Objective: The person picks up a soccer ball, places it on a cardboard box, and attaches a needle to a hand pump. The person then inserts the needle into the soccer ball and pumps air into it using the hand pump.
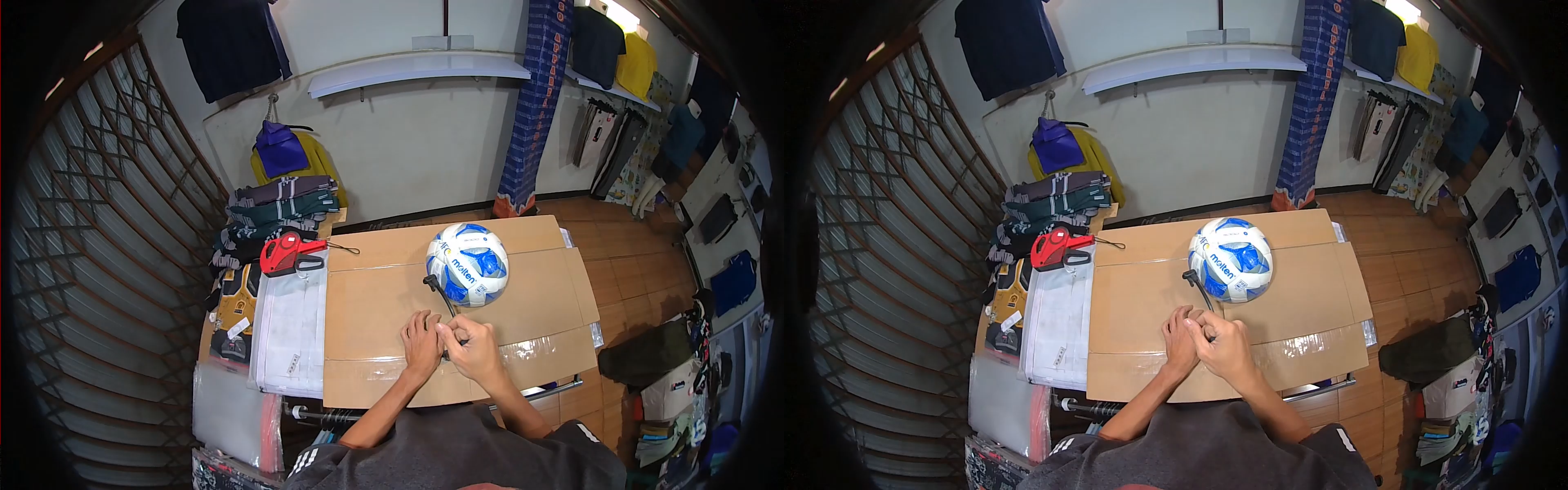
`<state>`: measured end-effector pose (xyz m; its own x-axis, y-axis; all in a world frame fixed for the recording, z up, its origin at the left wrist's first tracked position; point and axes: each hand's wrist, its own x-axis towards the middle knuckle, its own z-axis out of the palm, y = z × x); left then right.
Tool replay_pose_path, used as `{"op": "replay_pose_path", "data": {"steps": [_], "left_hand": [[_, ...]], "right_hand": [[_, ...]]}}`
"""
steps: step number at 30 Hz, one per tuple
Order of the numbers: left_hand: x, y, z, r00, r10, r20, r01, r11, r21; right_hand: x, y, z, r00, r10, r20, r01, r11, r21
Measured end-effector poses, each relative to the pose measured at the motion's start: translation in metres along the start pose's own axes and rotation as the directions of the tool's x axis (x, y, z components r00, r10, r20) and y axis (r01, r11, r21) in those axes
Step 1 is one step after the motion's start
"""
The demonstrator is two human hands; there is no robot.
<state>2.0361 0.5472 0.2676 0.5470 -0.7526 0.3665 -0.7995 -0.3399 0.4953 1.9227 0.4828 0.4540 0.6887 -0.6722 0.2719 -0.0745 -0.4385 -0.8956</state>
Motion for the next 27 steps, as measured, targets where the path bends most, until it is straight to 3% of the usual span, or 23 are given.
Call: {"op": "replay_pose_path", "data": {"steps": [9, 15, 27], "left_hand": [[-0.003, -0.004, 0.004, 1.0, 0.001, -0.013, -0.001, 1.0, -0.024], [-0.001, -0.003, 0.001, 1.0, -0.003, 0.007, 0.003, 1.0, -0.03], [-0.002, -0.004, 0.002, 1.0, -0.001, 0.013, 0.001, 1.0, -0.011]], "right_hand": [[-0.008, 0.006, 0.007, 0.999, 0.011, 0.052, -0.003, 0.988, -0.154], [-0.014, -0.066, -0.043, 1.0, -0.01, 0.023, 0.01, 1.0, 0.021], [-0.002, 0.008, 0.01, 0.999, -0.026, -0.041, 0.022, 0.996, -0.089]]}}
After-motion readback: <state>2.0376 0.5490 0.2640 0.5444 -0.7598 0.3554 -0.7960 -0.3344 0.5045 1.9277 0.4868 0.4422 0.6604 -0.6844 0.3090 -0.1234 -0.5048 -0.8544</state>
